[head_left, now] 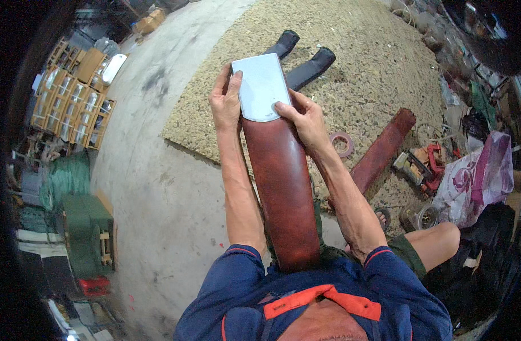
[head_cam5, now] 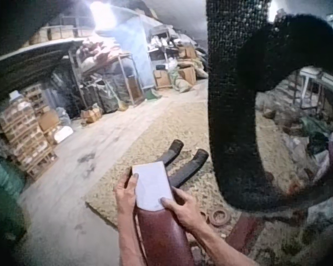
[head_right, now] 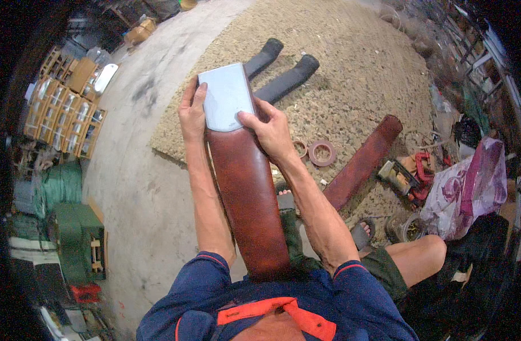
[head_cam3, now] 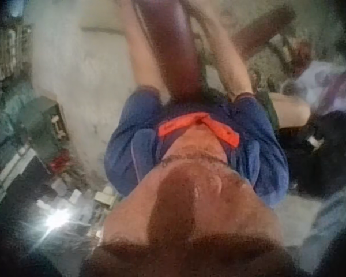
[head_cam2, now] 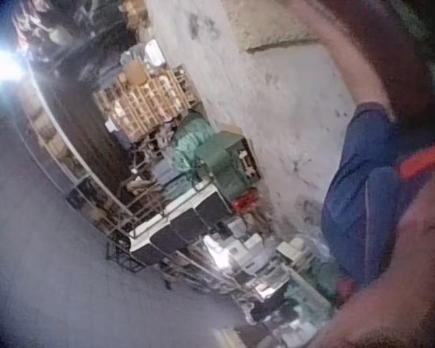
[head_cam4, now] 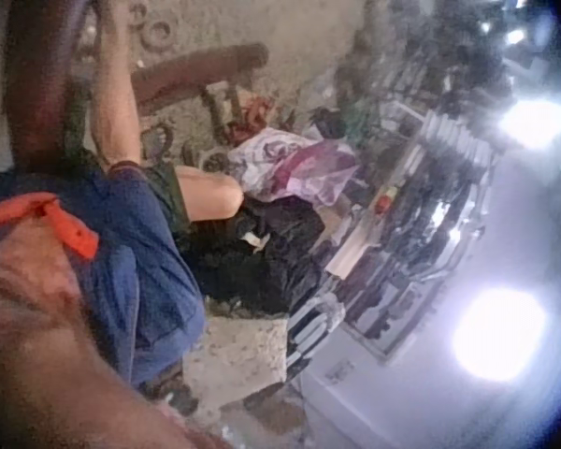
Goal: The person sits on the floor and assembles a reddish-brown wooden furniture leg. They align a white template, use a red clamp to secure it, apply red tape, and use a staple gun to fasten the template to the leg.
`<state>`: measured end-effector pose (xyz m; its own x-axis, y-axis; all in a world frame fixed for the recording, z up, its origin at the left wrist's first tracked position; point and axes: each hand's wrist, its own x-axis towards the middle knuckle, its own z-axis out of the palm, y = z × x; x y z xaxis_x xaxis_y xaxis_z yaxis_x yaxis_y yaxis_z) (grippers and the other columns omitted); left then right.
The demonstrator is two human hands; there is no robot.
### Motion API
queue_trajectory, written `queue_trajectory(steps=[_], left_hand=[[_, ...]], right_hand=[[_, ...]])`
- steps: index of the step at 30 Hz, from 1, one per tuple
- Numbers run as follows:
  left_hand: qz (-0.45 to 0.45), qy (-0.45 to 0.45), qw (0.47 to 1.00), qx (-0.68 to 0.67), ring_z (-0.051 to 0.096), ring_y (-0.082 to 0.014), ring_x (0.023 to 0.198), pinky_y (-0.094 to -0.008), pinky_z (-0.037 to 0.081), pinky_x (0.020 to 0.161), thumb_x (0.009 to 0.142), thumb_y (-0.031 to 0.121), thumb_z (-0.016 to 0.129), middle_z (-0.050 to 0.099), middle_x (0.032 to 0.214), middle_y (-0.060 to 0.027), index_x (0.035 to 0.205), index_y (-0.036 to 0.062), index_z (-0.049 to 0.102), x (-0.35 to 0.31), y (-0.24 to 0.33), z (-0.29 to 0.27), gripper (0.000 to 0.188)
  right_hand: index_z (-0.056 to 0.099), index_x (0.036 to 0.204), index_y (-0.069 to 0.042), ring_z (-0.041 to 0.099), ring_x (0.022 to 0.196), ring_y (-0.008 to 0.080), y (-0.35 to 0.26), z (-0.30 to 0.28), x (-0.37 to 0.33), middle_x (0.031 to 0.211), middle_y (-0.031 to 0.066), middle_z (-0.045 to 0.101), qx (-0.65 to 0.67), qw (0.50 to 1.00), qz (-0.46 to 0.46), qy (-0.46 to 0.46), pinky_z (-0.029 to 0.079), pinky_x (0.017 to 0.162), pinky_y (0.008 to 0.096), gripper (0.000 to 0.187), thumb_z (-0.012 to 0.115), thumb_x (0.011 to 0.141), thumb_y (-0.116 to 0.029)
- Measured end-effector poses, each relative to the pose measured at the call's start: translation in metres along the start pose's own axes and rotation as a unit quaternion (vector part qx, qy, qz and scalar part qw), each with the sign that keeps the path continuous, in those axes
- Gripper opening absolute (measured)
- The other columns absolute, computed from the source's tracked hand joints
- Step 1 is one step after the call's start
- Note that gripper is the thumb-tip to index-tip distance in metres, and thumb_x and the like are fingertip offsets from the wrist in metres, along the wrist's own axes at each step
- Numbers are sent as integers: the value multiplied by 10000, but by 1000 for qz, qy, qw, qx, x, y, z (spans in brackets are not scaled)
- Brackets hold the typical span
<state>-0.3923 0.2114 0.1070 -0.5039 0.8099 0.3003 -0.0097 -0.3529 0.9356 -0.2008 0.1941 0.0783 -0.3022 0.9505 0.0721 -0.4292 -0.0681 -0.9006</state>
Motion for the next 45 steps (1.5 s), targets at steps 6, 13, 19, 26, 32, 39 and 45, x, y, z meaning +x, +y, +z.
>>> queue_trajectory(steps=[6,13,19,26,32,39,45], left_hand=[[9,-15,999,-32,668,-178,1146,-318,534,1006,969,124,781,703,1312,-151,1417,-47,628,2,4,4,503],[-52,-133,983,-117,539,-285,1407,-392,443,1179,906,86,803,528,1556,-196,1585,-12,438,-7,17,-7,777],[-158,-175,954,-185,441,-285,1488,-417,421,1199,912,126,821,433,1624,-193,1632,28,362,-18,21,-21,860],[-217,-201,949,-108,701,-242,1143,-382,592,944,955,229,804,678,1328,-161,1488,-44,520,-13,20,-35,663],[-231,-182,950,-102,742,-199,971,-346,618,794,923,241,837,737,1156,-156,1312,-110,638,-13,14,-40,560],[-216,-154,960,-86,718,-225,1061,-371,579,946,945,207,792,726,1214,-152,1316,-93,638,-15,16,-41,502],[-213,-142,964,-65,716,-216,1072,-353,557,994,935,204,788,740,1200,-149,1318,-113,646,-26,41,-22,517]], right_hand=[[616,1433,68,686,1090,157,-1,5,1,1286,127,724,64,998,-4,18,542,978,302,563,785,928,-115],[598,1451,70,690,1095,166,-4,5,-2,1297,133,716,78,997,4,17,545,976,311,562,763,938,-87],[617,1429,71,687,1111,170,-2,8,-1,1304,129,714,76,997,3,13,536,990,307,522,746,946,-79],[622,1425,67,685,1112,169,-3,6,-2,1303,120,715,59,998,-2,9,535,994,310,503,736,960,-88],[615,1424,78,684,1120,180,-4,12,-5,1302,126,714,56,998,-6,12,534,1008,331,507,743,967,-100],[518,1491,97,684,1176,253,-12,9,14,1327,227,686,-86,996,-25,2,530,1030,351,704,814,915,-179],[594,1446,39,690,1115,216,-44,24,92,1247,171,723,-153,977,-148,16,548,970,345,610,765,963,-292]])
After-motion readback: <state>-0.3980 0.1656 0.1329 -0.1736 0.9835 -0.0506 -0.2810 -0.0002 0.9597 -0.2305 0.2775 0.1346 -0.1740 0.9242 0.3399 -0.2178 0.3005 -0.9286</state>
